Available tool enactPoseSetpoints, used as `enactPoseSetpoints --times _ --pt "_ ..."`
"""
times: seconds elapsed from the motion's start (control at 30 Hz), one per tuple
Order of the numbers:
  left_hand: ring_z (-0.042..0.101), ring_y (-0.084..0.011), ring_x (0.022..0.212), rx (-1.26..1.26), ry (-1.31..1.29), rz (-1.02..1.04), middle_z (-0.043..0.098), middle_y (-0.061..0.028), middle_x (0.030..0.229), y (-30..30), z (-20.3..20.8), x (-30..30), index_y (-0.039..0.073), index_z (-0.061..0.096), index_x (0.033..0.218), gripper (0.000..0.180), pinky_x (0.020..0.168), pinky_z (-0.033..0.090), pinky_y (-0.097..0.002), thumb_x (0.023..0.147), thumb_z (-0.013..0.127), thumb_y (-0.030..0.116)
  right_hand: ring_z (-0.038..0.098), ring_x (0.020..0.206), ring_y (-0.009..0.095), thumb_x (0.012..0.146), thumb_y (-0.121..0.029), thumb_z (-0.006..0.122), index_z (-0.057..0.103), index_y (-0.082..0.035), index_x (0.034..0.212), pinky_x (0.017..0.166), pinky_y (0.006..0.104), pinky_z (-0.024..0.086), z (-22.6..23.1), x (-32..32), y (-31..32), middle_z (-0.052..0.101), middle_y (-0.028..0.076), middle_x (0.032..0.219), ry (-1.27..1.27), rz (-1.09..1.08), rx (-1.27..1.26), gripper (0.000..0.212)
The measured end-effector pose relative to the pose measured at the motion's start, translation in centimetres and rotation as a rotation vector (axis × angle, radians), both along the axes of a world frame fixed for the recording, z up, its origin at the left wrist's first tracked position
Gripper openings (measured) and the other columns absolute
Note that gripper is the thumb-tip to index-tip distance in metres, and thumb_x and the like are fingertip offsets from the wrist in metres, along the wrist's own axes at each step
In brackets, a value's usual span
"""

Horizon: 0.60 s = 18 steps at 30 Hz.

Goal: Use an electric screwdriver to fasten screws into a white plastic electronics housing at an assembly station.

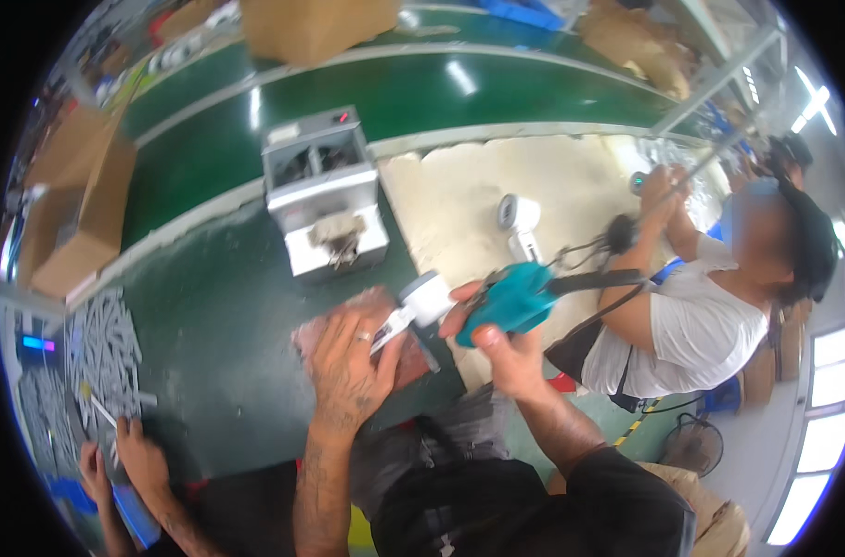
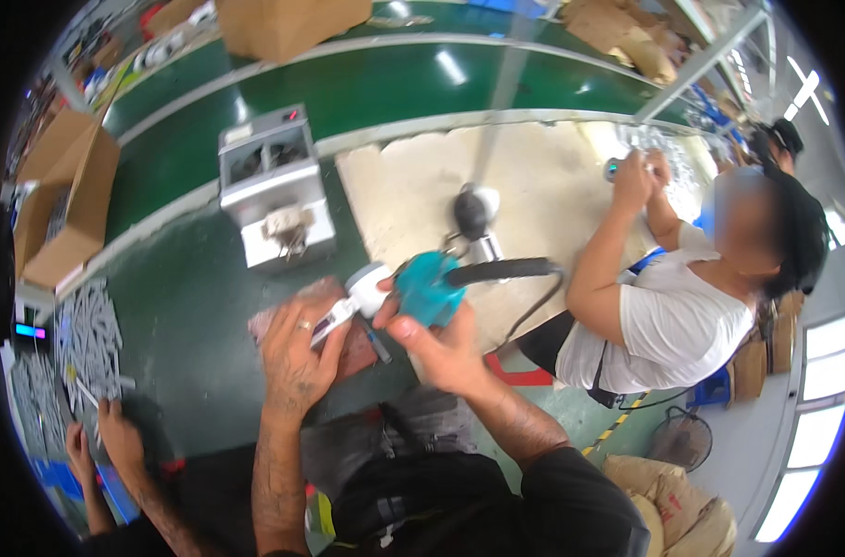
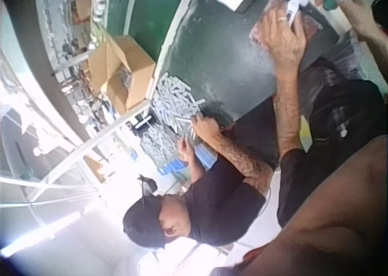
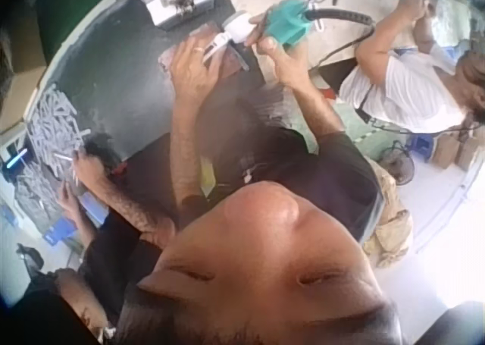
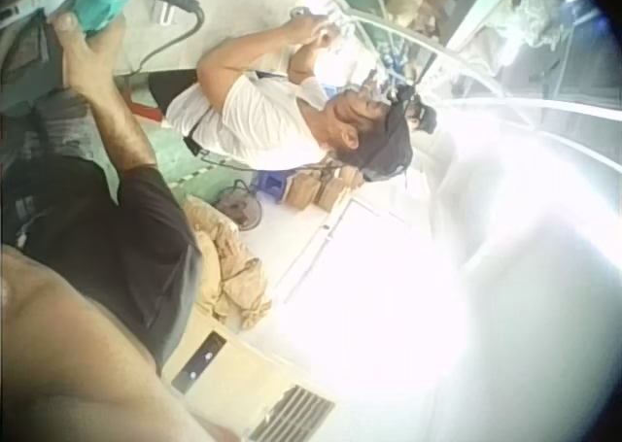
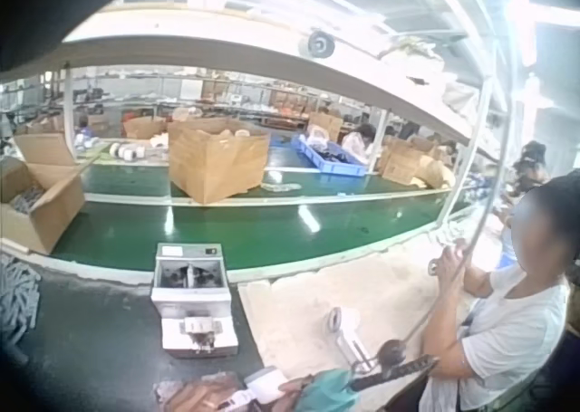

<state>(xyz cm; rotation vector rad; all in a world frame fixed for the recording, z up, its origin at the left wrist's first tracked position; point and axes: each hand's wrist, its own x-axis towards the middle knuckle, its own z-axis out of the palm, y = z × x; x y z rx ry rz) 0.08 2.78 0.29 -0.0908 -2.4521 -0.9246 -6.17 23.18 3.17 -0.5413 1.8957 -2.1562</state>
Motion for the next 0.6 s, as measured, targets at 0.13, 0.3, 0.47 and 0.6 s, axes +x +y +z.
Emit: enactPoseSetpoints --times 0.13,0.3,0.47,0.6 --pt "0.066 -0.0338 0.097 0.006 -0.039 -0.006 0.069 -0.0121 0.106 0.5 0.8 -0.7 0.004 0.072 0.11 0.026 0.086 0.055 -0.0429 0.087 0.079 0.015 0.066 0.091 0.015 0.099 -0.048 0.073 0.057 0.004 0.134 0.081 0.0302 0.05 0.8 -0.7 1.1 0.071 0.009 0.098 0.049 -0.025 -0.018 0.065" --pt "0.066 -0.0327 0.095 0.037 -0.023 0.01 0.068 -0.0107 0.101 0.3 -0.1 -0.8 0.003 0.071 0.109 0.025 0.085 0.054 -0.0427 0.087 0.079 0.015 0.066 0.088 0.018 0.101 -0.054 0.067 0.057 0.006 0.132 0.077 0.0331 0.051 0.3 -0.9 0.0 0.067 0.009 0.093 0.087 -0.025 -0.076 0.068" --pt "0.064 -0.0332 0.095 0.081 -0.083 -0.005 0.067 -0.0104 0.102 -0.2 0.5 -0.7 0.003 0.072 0.109 0.025 0.086 0.053 -0.045 0.09 0.077 0.018 0.063 0.078 0.018 0.099 -0.061 0.066 0.057 0.007 0.13 0.07 0.0323 0.051 1.9 -1.8 -1.4 0.063 0.008 0.086 0.093 0.015 -0.223 0.076" --pt "0.06 -0.0322 0.1 0.058 -0.18 -0.013 0.066 -0.0094 0.105 -2.5 1.1 -1.6 0.006 0.074 0.114 0.027 0.093 0.049 -0.0457 0.095 0.071 0.025 0.054 0.067 0.019 0.092 -0.077 0.063 0.058 0.005 0.123 0.066 0.0356 0.045 3.9 -3.9 -5.3 0.055 0.006 0.073 0.152 0.001 -0.275 0.087"
